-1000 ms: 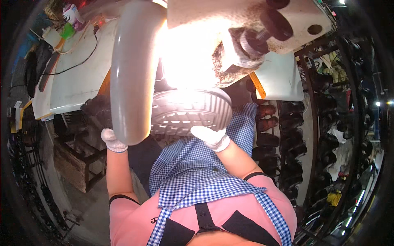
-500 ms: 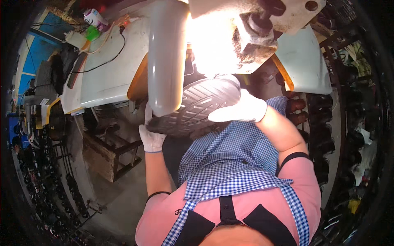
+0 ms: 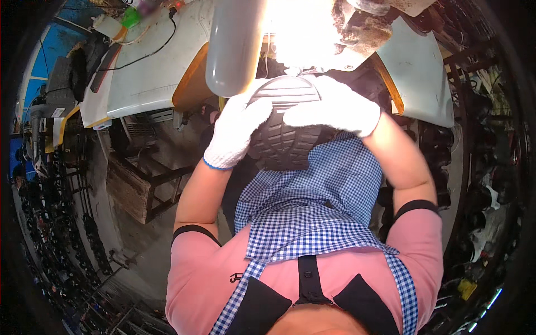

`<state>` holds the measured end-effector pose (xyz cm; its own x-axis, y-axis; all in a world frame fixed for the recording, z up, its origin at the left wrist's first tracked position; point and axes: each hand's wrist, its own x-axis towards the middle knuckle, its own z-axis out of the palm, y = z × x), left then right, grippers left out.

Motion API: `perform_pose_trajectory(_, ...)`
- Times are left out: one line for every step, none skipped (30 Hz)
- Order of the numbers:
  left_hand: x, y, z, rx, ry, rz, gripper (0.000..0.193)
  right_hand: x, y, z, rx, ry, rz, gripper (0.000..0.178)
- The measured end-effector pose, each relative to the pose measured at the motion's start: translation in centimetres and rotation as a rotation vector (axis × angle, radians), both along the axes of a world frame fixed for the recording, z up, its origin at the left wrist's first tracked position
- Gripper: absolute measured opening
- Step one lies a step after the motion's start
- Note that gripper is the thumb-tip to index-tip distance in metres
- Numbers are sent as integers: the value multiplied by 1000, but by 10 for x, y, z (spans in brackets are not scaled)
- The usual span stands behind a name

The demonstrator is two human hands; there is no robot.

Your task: Manufacturing shoes by pressing soles against a machine and placing them on storage racks.

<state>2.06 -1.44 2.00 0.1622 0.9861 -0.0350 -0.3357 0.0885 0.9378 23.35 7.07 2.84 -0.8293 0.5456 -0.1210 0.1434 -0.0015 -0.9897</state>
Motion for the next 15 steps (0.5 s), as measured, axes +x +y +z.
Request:
perform_pose_trajectory(2, -2, -1, -19, 4, 36, 59, 0, -11, -5, 83, -45, -198, 63)
perform_pose_trajectory(5, -5, -3, -42, -6, 87, 57, 0, -27, -13, 177, -45, -387, 64)
perform_pose_trajectory(8, -7, -6, -60, -28, 135, 54, -2, -41, -22, 274, -44, -573, 65)
perform_pose_trajectory(10, -8, -9, -62, 0, 178, 53, -7, -55, -33, 489, 59, -698, 68)
perform_pose_trajectory(13, -10, -13, -62, 16, 215, 51, -8, -63, -42, 610, 143, -797, 67)
perform_pose_trajectory(17, -11, -17, -64, 30, 252, 49, -9, -75, -51, 756, 61, -825, 65)
perform_pose_trajectory(19, -12, -22, -59, -5, 275, 49, -9, -82, -57, 844, 44, -866, 64)
perform_pose_trajectory(23, -14, -25, -56, -37, 296, 49, -7, -84, -61, 771, 74, -863, 60)
perform_pose_trajectory(26, -16, -29, -11, -106, 303, 48, -3, -85, -63, 722, 20, -857, 58)
perform_pose_trajectory(28, -16, -31, -31, -143, 280, 50, 2, -81, -62, 755, -6, -810, 57)
perform_pose_trajectory(30, -17, -33, -76, -84, 291, 52, 8, -77, -59, 752, 5, -787, 56)
perform_pose_trajectory(31, -16, -34, -86, -50, 293, 54, 14, -73, -54, 678, -27, -766, 55)
perform_pose_trajectory(32, -15, -34, -144, -5, 308, 56, 19, -67, -48, 773, -66, -721, 56)
perform_pose_trajectory(31, -14, -33, -35, 241, 309, 63, 23, -60, -42, 869, -100, -679, 56)
perform_pose_trajectory(31, -12, -31, -1, 165, 267, 64, 27, -53, -34, 927, -158, -633, 57)
